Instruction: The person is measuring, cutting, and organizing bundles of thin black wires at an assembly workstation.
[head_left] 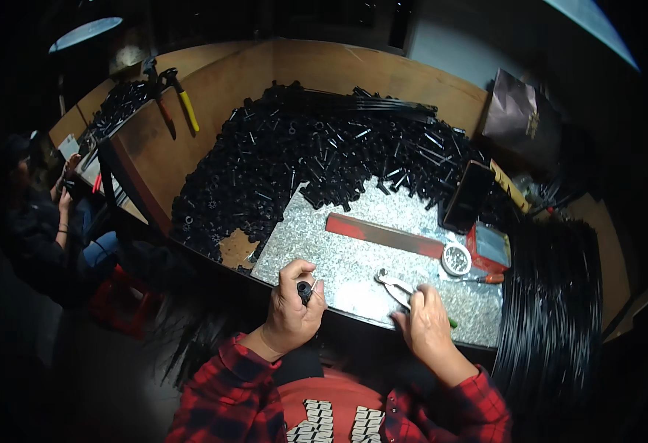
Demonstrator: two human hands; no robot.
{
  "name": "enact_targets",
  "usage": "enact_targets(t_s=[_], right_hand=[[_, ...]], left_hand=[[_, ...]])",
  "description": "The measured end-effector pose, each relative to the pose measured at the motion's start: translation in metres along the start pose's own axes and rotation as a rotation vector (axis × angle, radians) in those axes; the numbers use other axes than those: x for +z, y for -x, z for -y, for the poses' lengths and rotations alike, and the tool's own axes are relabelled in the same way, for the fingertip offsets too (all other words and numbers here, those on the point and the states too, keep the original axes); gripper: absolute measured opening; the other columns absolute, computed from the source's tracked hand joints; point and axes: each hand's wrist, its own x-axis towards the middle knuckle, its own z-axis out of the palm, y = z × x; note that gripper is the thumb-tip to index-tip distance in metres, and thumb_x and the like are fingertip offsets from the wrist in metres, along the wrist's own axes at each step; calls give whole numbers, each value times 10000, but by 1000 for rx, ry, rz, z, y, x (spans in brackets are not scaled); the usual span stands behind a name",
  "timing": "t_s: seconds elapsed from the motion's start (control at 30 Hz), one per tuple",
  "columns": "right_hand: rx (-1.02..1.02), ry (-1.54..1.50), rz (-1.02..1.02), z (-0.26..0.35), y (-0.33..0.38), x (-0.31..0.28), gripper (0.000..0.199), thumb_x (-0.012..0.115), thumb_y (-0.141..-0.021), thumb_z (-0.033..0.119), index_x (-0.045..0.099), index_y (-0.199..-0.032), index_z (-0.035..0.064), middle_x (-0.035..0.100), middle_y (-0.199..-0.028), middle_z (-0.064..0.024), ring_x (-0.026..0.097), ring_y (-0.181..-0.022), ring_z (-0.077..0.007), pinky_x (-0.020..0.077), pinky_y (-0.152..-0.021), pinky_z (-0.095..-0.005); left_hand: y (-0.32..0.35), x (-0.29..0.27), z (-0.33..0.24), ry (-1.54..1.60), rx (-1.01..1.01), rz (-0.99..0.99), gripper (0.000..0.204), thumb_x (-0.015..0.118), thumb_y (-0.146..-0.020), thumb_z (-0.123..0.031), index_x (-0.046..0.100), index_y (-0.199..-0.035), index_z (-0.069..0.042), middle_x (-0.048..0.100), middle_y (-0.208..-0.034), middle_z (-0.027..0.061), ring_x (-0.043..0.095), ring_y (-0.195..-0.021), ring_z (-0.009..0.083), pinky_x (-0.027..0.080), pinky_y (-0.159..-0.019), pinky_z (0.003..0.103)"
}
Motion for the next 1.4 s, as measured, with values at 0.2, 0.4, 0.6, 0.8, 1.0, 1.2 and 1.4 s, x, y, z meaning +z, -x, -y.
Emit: enact_targets(t_s=[0.2,0.4,0.6,0.8,1.0,1.2,1.4], right_hand=[[74,170,150,-18,19,-2,302,681,-801,209,518,-874,-35,522,-922,-214,527,-853,-369,456,-727,-436],[76,166,130,-21,15,-4,239,641,-830,193,518,-828,-13,512,-833,-191,522,-783,-351,460,-673,-433],[428,-529,66,-4,1,-31,251,698,-827,122,482,-779,3,547,-649,-159,536,-543,-321,419,-502,-352],[-90,-22,-67,14,-19,-63,294,762,-713,79,485,-803,38,570,-972,-161,580,-874,-306,462,-731,-415],[-253,406,-273,22,-28,-57,307,718,-784,208,519,-958,51,481,-1236,-127,445,-1229,-353,220,-1076,-633],[-353,505,-273,22,-23,-45,277,672,-828,237,544,-983,47,467,-1266,-115,400,-1283,-345,195,-1077,-663],[-237,297,-90,29,-21,-43,323,717,-755,257,542,-922,42,481,-1200,-133,424,-1234,-347,226,-1057,-660]], left_hand=[[-4,2,11,146,-67,7,183,554,-943,-125,410,-1010,-34,575,-896,88,540,-763,108,456,-722,261],[4,-5,5,411,-324,222,178,510,-975,-162,387,-927,-42,620,-930,104,580,-861,142,449,-860,306],[9,-3,5,575,-311,245,171,514,-963,-95,359,-900,-60,595,-748,56,608,-761,121,508,-784,321],[23,2,11,443,-323,247,200,551,-917,-27,360,-895,-81,445,-683,-22,417,-569,24,381,-521,200],[21,3,-8,501,-355,314,545,767,-791,-157,311,-1077,-72,374,-614,-66,361,-557,15,323,-522,177],[32,12,-5,583,-404,262,771,846,-675,-331,312,-1162,-61,498,-673,-43,424,-604,12,363,-550,173],[35,20,-3,488,-434,158,598,841,-693,-300,427,-1045,-50,564,-747,-21,465,-655,14,383,-576,169]])
